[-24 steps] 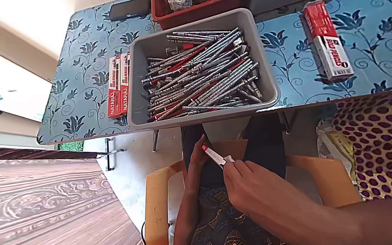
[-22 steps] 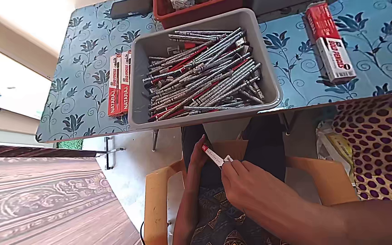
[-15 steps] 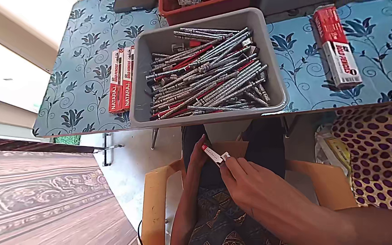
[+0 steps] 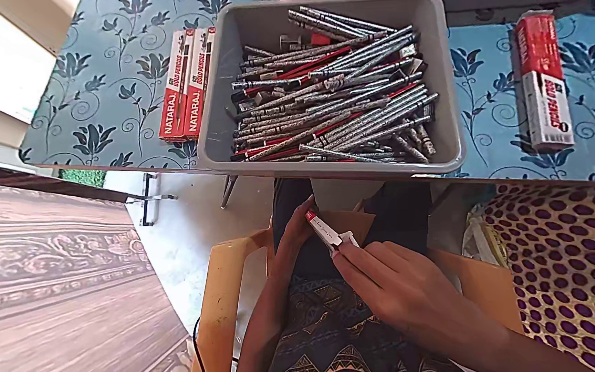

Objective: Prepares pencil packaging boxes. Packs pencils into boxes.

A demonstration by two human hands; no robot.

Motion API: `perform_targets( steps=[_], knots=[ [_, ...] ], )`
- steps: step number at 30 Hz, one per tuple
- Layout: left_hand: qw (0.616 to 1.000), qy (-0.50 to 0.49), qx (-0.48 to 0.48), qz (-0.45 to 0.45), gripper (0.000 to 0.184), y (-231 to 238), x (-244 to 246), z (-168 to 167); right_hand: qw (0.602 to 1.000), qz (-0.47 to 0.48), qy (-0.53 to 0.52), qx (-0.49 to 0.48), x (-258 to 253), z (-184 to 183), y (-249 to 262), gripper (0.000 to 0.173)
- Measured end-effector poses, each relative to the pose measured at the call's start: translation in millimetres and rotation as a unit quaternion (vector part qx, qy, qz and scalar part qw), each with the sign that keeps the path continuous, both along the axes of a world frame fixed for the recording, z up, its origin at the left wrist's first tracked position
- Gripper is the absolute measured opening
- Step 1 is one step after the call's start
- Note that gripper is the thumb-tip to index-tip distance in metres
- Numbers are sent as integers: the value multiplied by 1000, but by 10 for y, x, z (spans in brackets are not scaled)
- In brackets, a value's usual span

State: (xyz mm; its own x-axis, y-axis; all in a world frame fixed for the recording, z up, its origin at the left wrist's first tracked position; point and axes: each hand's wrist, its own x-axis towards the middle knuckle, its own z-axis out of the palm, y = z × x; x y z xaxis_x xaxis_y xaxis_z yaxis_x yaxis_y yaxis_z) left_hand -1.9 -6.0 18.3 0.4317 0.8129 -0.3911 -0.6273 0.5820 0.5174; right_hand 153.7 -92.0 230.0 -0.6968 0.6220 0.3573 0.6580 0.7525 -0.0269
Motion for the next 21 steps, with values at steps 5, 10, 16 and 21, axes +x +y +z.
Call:
perform_targets(
  steps=[5, 10, 16, 21],
  knots=[
    [999, 46, -8, 27, 36, -65, -21, 252, 1000, 2, 23, -10, 20, 14, 42, 27],
    [997, 31, 63, 33, 27, -190, -74, 65, 994, -37, 102, -31, 114, 60, -80, 24],
    [1000, 6, 15, 18, 34, -106, -33, 105, 988, -74, 122, -60, 85, -73, -190, 20],
    [1000, 6, 3, 20, 31, -109, -43, 110, 989, -97, 79, -83, 43, -206, -152, 25]
  ],
)
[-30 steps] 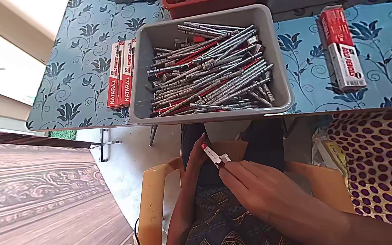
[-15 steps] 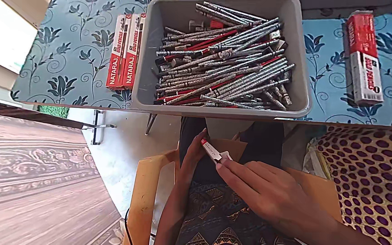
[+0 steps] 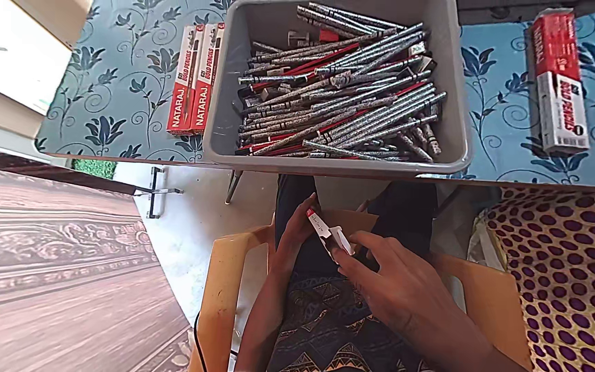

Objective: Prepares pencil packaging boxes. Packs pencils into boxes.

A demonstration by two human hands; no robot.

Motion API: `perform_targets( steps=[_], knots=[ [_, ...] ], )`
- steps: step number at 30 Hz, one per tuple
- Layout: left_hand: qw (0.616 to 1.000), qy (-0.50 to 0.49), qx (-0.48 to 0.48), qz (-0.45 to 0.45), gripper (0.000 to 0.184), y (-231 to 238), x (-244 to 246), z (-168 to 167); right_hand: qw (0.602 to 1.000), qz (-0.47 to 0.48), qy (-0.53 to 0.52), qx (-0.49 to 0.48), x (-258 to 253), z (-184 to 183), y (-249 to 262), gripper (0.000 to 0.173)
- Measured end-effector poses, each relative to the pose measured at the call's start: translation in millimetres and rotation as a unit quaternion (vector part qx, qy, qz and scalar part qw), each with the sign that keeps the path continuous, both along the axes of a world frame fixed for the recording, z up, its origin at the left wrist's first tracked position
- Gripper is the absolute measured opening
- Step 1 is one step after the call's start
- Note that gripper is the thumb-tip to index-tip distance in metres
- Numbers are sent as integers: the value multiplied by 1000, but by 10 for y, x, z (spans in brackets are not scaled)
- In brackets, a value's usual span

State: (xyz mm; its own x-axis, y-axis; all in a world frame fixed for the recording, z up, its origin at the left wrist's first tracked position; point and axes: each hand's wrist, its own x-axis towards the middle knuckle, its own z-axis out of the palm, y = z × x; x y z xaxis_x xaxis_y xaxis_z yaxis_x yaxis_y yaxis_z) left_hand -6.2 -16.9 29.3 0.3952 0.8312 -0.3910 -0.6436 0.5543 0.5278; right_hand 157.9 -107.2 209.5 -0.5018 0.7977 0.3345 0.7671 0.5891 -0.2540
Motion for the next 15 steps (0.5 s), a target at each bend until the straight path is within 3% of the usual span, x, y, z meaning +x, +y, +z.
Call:
perform_targets(
  steps=[4, 10, 14, 15],
  knots=[
    [1000, 21, -8, -10, 37, 40, 16, 40, 1000, 6, 4, 13, 8, -3, 45, 24],
    [1000, -11, 21, -11, 32, 8, -16, -15, 999, 13, 32, 29, -16, -23, 80, 22],
    [996, 85, 13, 32, 27, -223, 36, 599, 997, 22, 55, 42, -23, -58, 66, 18],
    [998, 57, 23, 22, 27, -190, 15, 474, 997, 24, 59, 42, -25, -63, 62, 17]
  ],
)
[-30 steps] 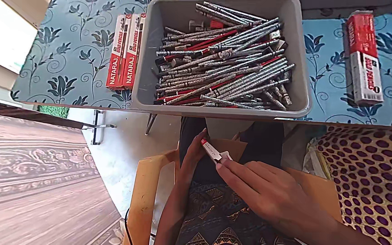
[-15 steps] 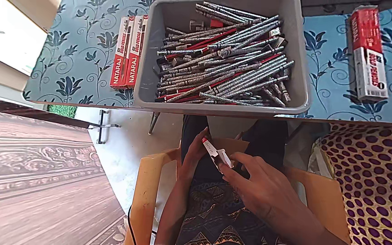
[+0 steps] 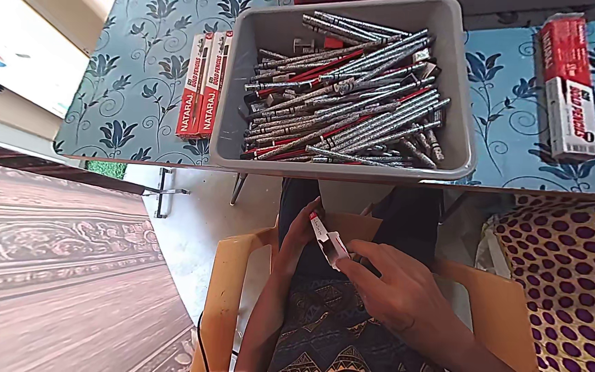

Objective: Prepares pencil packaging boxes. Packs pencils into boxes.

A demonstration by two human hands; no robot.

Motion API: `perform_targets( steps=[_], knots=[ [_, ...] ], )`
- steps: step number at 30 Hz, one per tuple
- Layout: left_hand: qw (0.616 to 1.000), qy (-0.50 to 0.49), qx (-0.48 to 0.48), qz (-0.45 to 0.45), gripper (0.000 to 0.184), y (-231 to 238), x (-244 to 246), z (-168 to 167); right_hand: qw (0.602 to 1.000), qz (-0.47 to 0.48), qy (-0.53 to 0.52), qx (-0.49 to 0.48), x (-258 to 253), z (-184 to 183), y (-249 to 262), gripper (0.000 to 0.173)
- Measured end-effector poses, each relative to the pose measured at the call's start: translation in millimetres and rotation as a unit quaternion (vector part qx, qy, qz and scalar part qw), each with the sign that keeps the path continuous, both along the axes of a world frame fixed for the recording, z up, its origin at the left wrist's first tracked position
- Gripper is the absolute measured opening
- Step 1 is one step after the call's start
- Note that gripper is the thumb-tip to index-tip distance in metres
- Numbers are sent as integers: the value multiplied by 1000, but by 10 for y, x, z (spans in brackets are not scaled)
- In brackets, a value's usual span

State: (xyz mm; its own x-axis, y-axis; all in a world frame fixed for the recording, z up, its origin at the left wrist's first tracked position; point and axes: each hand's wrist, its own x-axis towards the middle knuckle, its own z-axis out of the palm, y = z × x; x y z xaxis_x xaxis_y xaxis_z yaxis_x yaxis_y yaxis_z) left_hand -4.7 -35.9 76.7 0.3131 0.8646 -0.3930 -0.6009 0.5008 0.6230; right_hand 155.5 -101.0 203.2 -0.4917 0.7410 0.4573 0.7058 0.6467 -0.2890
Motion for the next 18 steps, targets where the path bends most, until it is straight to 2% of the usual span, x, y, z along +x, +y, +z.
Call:
perform_targets(
  steps=[2, 3, 6, 12, 14, 16, 17, 18],
  knots=[
    [993, -94, 51, -46, 27, 110, -96, -533, 1000, 2, 3, -1, 0, -8, -6, 16],
    [993, -99, 45, -45, 26, 118, -103, -604, 1000, 2, 3, -1, 2, -12, -13, 16],
    [996, -87, 15, -35, 26, 106, -89, -543, 1000, 2, 9, -4, 3, -19, -27, 15],
    [992, -101, -49, -51, 34, 262, -46, -627, 999, 12, 30, -10, -5, -46, -32, 13],
    [996, -83, -13, -34, 32, 222, -39, -601, 997, 39, 53, -29, 36, -4, -32, 15],
    [993, -43, 114, -5, 26, 115, -92, -665, 994, 70, 76, -43, 114, 129, 58, 20],
    [981, -25, 189, -18, 43, 63, -158, -753, 992, 81, 82, -42, 159, 217, 134, 20],
    [984, -33, 176, -22, 42, 75, -156, -784, 992, 87, 83, -35, 208, 307, 237, 20]
  ],
)
